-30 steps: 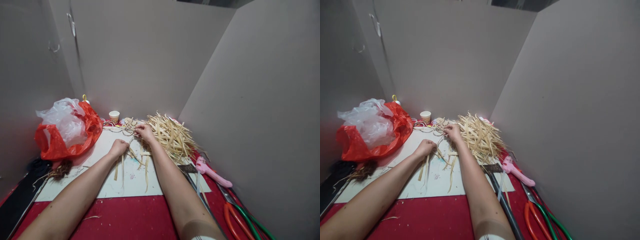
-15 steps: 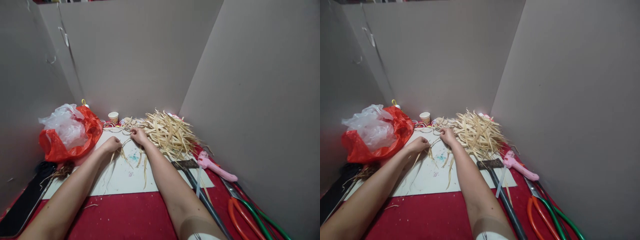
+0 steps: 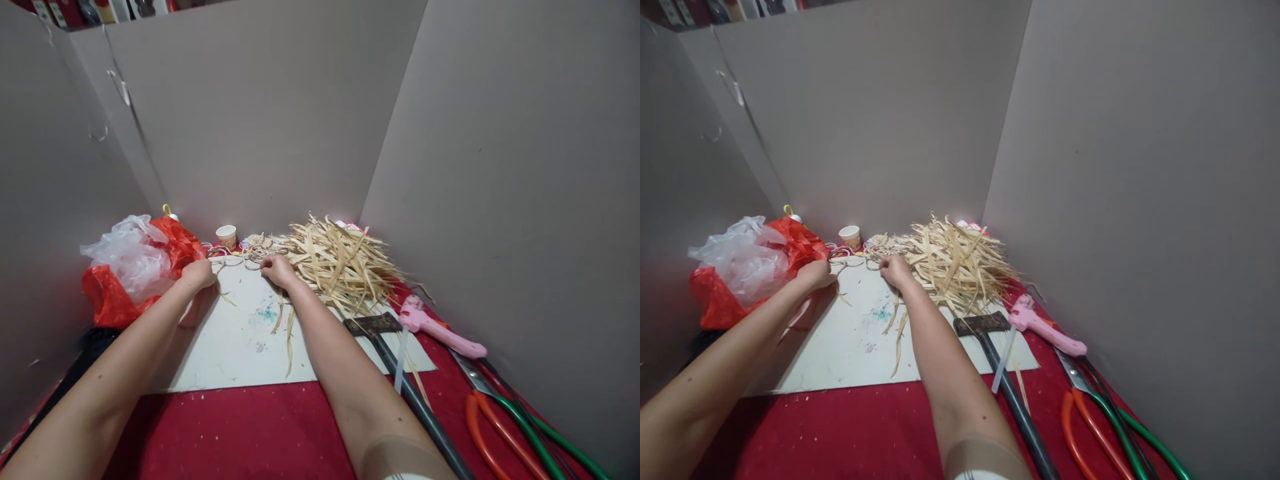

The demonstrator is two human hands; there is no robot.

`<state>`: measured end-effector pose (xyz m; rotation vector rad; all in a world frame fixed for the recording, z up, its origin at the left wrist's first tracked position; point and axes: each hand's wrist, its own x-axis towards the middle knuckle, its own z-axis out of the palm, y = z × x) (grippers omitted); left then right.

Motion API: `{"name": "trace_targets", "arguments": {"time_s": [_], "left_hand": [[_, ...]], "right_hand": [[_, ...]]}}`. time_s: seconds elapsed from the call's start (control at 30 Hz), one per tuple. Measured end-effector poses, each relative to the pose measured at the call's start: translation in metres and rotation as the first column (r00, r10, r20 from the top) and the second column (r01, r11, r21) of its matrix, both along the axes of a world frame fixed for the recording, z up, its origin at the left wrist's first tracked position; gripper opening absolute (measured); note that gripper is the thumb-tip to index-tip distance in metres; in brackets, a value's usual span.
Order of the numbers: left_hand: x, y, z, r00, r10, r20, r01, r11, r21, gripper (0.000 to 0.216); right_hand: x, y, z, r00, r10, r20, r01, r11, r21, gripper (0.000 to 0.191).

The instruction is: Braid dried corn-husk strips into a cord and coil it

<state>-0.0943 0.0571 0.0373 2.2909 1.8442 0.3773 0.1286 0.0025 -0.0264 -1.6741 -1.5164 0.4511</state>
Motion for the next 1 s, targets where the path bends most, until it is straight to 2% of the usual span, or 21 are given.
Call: {"name": "trace_targets", "arguments": {"time_s": [0.13,0.27,0.37,0.47,0.63,0.77,1.0], "left_hand": [[0.009,-0.002,0.017,1.000,-0.024,-0.001,0.024,1.000,0.000,0.026],[0.031,-0.005,0.020,0.971,-0.140,0.194,0.136,0.990,0.035,0.008],[0.056,-0.010,0.005,0.885,-0.242,0.398,0.276,0.961,-0.030,0.027],[0.079,-0.015,-0.019,0.768,-0.270,0.580,0.387,0.918,-0.085,0.040],[0.098,-0.013,-0.050,0.616,-0.254,0.745,0.468,0.880,-0.087,0.031],[0.100,-0.003,-0.061,0.546,-0.251,0.799,0.496,0.866,-0.067,0.026],[0.099,0.001,-0.067,0.512,-0.234,0.826,0.490,0.870,-0.057,0.028]], "right_hand": [[0.001,0.002,-0.003,1.000,-0.002,-0.013,0.002,1.000,-0.003,0.019],[0.003,0.007,-0.006,0.999,0.002,-0.032,-0.002,1.000,-0.001,0.020],[0.004,0.008,-0.005,0.999,0.014,-0.052,-0.012,0.999,0.030,0.018],[0.005,0.007,-0.001,0.997,0.032,-0.071,-0.027,0.998,0.062,0.017],[0.008,0.005,0.002,0.996,0.028,-0.081,-0.021,0.996,0.086,0.016],[0.012,0.007,0.001,0.997,0.023,-0.069,-0.018,0.997,0.081,0.016],[0.015,0.007,-0.002,1.000,0.023,-0.020,-0.022,0.998,0.060,0.017]]}}
